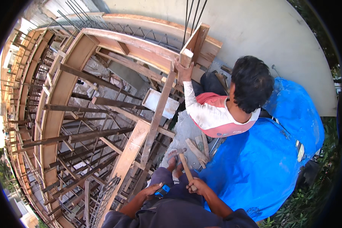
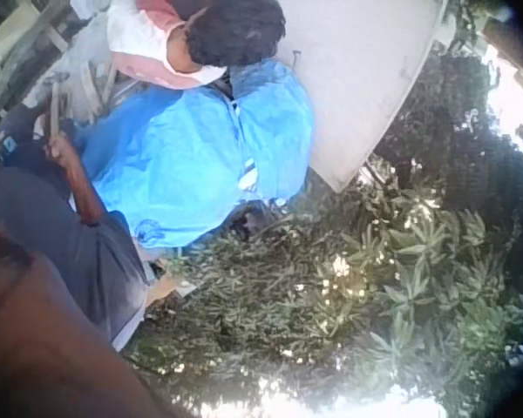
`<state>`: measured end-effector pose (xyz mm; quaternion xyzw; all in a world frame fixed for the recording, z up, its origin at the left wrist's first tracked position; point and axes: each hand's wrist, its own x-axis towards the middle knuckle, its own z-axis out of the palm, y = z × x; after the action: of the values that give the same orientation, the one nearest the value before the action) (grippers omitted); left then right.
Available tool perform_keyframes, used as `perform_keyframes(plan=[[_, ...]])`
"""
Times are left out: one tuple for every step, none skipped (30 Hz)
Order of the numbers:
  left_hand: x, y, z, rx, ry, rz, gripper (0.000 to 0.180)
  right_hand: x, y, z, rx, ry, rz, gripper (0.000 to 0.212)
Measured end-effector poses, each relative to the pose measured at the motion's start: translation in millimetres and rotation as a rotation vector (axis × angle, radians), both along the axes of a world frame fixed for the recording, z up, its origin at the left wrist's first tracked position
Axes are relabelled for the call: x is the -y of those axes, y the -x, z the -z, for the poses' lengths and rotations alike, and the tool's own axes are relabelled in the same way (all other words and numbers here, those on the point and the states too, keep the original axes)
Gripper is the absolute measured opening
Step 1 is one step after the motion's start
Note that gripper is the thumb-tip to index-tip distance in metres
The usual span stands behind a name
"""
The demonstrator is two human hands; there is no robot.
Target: The person constructs a wooden formwork for a concrete structure by measuring pieces of wood, positioning them against an existing structure, and securing them with a hammer.
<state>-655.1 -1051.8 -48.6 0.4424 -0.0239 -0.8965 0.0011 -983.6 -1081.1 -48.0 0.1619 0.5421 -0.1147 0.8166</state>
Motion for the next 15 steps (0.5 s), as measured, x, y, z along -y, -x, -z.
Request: perform_keyframes(plan=[[5.5,-1.8,-5.5,0.017,0.043,-0.041,0.064,13.5,-6.9,-21.9,-0.099,0.074,-0.180,0.030],[9.0,-3.1,-10.1,0.033,0.084,-0.085,0.066,23.3,-10.3,-34.0,-0.203,0.146,-0.362,0.032],[8.6,-6.9,-16.9,0.026,0.077,-0.134,0.070,27.0,-7.1,-36.2,-0.207,0.156,-0.362,0.032],[11.2,-9.4,-21.1,0.024,0.088,-0.135,0.070,30.4,-0.4,-36.7,-0.176,0.211,-0.432,0.028],[12.9,-11.5,-26.2,-0.051,0.049,-0.295,0.073,35.8,3.4,-38.3,-0.144,0.265,-0.503,0.025],[13.3,-16.0,-34.4,-0.120,0.001,-0.453,0.076,39.6,0.1,-44.6,-0.141,0.268,-0.503,0.025],[13.5,-20.4,-40.3,-0.116,0.004,-0.454,0.076,44.5,-2.3,-53.5,-0.235,0.390,-0.661,0.018],[13.6,-24.3,-45.2,-0.153,0.012,-0.555,0.080,49.6,-4.4,-60.7,-0.330,0.514,-0.817,0.012],[14.2,-28.9,-49.3,-0.191,0.023,-0.655,0.084,50.9,-3.8,-64.3,-0.327,0.521,-0.818,0.012],[11.8,-34.5,-50.7,-0.186,0.029,-0.659,0.084,48.4,0.3,-66.3,-0.389,0.647,-0.808,0.013],[8.2,-40.4,-50.3,-0.100,0.021,-0.697,0.086,48.2,4.7,-68.9,-0.450,0.774,-0.794,0.016],[6.3,-45.7,-49.8,-0.011,0.012,-0.735,0.088,51.2,8.7,-76.8,-0.442,0.782,-0.795,0.016],[5.5,-50.7,-50.4,0.045,0.030,-0.721,0.088,54.7,13.5,-90.3,-0.593,1.015,-0.903,0.023],[-1.3,-54.5,-51.6,0.053,0.033,-0.726,0.088,58.6,18.6,-98.2,-0.747,1.252,-1.002,0.030],[-5.3,-53.8,-50.8,0.110,-0.008,-0.738,0.086,61.5,27.6,-100.0,-0.750,1.255,-1.002,0.030]])
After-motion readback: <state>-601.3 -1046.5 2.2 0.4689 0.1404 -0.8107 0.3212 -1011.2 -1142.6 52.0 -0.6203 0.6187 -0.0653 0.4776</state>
